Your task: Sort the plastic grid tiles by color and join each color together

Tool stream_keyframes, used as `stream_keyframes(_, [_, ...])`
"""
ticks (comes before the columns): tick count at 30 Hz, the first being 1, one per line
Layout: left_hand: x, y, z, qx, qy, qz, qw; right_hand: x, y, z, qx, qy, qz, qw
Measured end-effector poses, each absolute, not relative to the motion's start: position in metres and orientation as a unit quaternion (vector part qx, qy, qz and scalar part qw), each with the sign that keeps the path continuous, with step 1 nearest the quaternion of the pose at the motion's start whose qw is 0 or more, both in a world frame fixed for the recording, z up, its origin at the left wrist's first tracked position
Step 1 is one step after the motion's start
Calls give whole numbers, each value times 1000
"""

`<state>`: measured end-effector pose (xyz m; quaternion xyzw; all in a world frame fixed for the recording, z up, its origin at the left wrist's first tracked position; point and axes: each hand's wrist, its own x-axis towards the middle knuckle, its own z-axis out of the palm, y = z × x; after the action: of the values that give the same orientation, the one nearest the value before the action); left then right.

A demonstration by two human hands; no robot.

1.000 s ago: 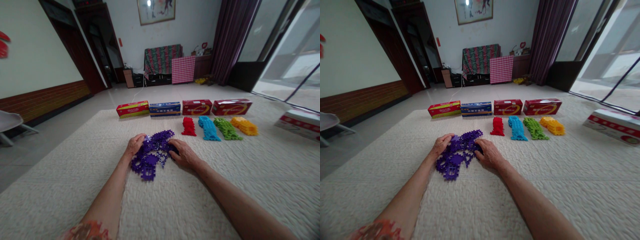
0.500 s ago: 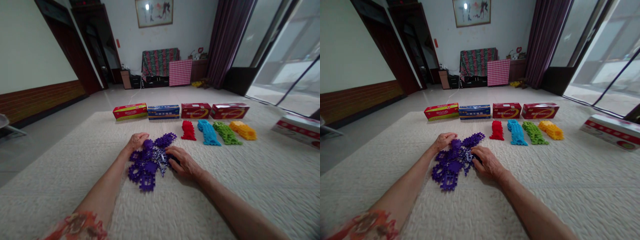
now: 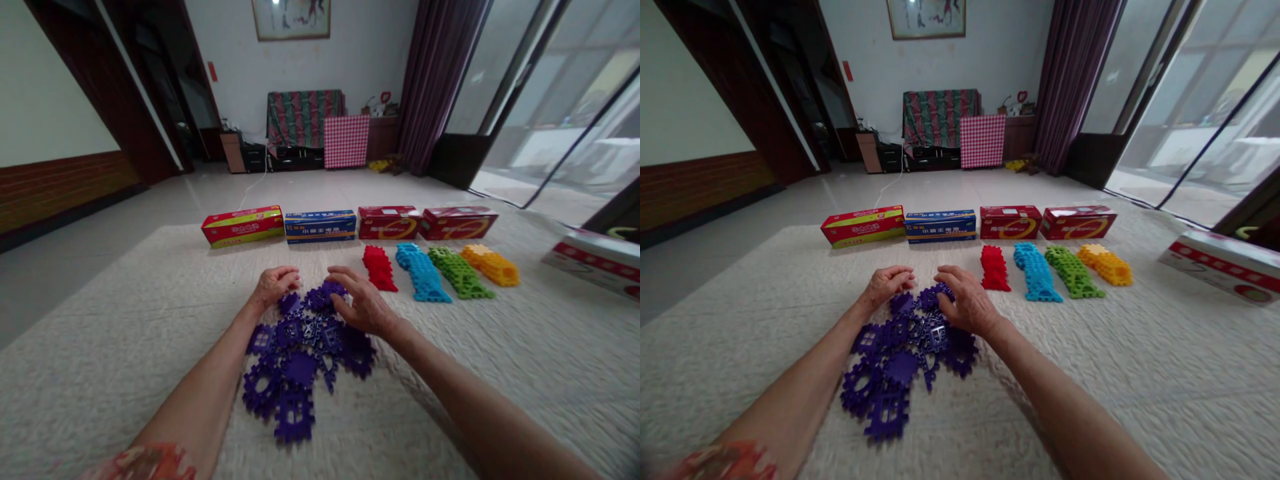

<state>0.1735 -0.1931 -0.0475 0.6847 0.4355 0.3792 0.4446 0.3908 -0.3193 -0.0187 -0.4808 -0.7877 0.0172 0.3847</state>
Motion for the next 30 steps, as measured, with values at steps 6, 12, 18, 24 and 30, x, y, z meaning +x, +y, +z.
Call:
stream_keyframes(6, [174,-193,-51,686,421,376,458,395,-284,-26,-533,-799,54,274])
stream_keyframes(12, [177,-190,-56,687,416,376,462,395,-291,-32,-514,-804,69,291])
stream_keyframes(18, [175,-191,-56,690,417,369,462,396,-295,-29,-470,-820,114,306])
stream_keyframes(24, [174,-190,-56,696,415,363,461,391,-298,-23,-421,-808,219,349])
stream_keyframes(30, [174,-189,-57,676,420,370,479,393,-299,-30,-513,-671,281,455])
